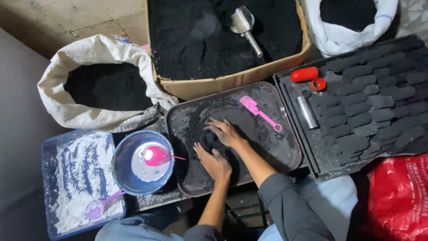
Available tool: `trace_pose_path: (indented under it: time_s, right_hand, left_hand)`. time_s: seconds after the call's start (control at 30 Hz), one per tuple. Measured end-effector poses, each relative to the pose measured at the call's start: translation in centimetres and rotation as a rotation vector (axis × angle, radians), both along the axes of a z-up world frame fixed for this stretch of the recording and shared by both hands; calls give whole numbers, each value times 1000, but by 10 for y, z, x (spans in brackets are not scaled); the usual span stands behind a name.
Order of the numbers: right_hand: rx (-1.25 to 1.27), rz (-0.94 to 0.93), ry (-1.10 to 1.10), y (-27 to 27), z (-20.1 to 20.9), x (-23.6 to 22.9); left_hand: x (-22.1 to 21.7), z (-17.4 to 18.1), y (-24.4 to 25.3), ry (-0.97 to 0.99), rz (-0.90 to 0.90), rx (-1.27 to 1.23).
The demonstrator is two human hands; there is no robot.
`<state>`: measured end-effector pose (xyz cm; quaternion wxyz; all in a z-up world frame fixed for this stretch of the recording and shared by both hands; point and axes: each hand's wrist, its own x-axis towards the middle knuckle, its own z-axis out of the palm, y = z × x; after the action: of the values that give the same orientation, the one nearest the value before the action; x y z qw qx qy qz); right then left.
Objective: Mixing and pressing charcoal powder in a tray using hands to prepare a mixture.
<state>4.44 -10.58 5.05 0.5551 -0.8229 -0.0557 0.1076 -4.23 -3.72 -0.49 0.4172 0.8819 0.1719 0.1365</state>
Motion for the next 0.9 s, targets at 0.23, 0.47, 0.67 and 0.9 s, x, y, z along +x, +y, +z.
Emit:
trace_pose_path:
  time_s: [0.23,0.47,0.67,0.9]
  right_hand:
    - [-48,-116,-136,-2,-60,-49]
    - [-232,-332,-632,0,-68,-66]
    - [-384,-370,-706,-3,-85,-38]
    - [-574,-469,-666,4,-82,-29]
  left_hand:
    - [22,9,12,-186,-82,-66]
    - [39,-17,32,-401,-398,89]
    - [67,-37,40,-449,-414,163]
    - [75,-15,37,-421,-364,198]
